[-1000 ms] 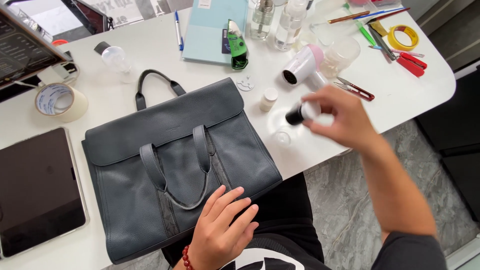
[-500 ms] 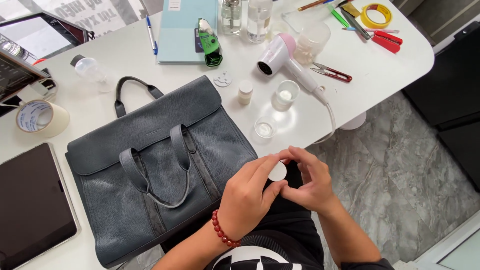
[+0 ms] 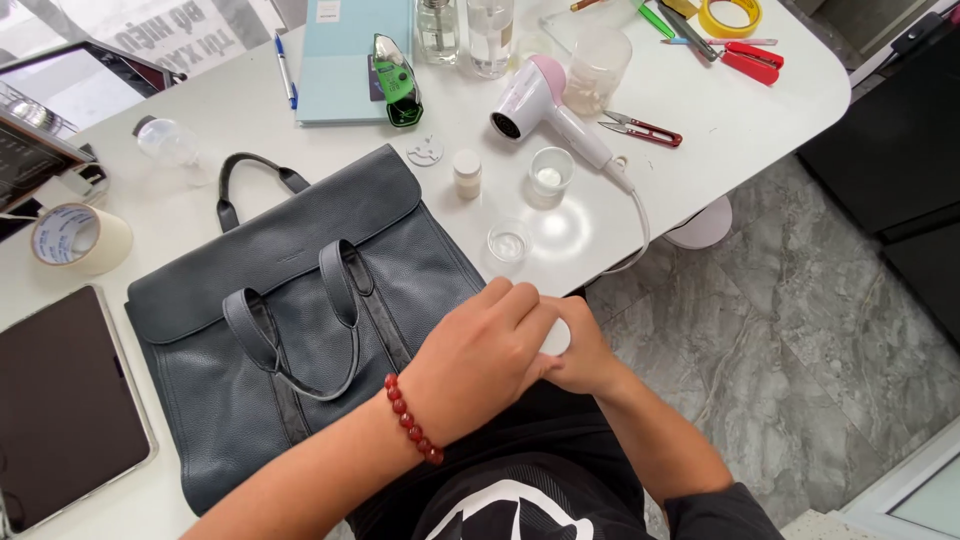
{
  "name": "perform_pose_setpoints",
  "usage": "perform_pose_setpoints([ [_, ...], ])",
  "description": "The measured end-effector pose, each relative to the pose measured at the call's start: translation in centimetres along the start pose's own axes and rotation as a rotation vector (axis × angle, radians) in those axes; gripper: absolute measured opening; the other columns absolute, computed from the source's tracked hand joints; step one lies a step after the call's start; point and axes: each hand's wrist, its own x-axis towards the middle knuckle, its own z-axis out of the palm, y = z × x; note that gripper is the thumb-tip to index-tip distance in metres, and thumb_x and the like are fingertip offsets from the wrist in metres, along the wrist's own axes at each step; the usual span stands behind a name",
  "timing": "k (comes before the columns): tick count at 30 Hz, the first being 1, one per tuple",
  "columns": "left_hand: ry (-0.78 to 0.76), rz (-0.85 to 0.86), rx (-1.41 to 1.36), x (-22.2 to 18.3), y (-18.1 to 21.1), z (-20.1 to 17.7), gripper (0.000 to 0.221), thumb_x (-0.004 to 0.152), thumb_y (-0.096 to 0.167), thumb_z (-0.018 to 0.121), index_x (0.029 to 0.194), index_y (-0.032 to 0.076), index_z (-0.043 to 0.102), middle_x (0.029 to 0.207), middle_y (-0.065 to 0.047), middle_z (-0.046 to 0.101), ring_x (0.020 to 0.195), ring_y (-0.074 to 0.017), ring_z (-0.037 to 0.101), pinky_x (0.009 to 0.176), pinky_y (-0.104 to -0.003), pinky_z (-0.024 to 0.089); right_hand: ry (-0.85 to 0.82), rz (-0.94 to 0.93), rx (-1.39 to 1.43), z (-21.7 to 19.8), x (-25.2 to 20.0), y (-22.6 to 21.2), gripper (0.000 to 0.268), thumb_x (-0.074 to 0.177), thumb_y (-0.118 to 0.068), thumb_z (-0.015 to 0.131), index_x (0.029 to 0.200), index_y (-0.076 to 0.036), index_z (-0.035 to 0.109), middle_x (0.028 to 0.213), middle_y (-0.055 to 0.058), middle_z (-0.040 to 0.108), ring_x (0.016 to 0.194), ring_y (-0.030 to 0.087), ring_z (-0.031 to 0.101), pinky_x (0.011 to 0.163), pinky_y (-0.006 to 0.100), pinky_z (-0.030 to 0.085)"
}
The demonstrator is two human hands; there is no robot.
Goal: Preparing and applying dye to a leather bag at a repair bench.
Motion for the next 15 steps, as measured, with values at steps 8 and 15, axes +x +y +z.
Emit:
perform_pose_setpoints([
  [8,-0.12,0.242,0.285,3.0,-2.0,0.4,0.034,0.08,0.035,0.075,0.089,0.005,0.063,0.082,-0.006,0.059,0.078,-0.0233,0.06,0.068,-0.034,0.049,0.093,-0.019,-0.116,-1.1,0.5,0.1,0.029,0.073,-0.014,0.08,0.097,-0.002,0.069,0.083,0.008,0.074,0.077,0.015,0.072,0.069,0.028,0.057],
  [15,-0.169,0.477,0.383,5.2,-4.4,2.9,0.046,0.084,0.051,0.065,0.062,0.01,0.063,0.057,-0.006,0.059,0.054,-0.023,0.058,0.048,-0.037,0.041,-0.096,-0.041,0.178,-1.3,0.9,0.6,0.026,0.075,-0.012,0.079,0.096,-0.003,0.067,0.093,0.006,0.071,0.087,0.016,0.067,0.072,0.031,0.054],
])
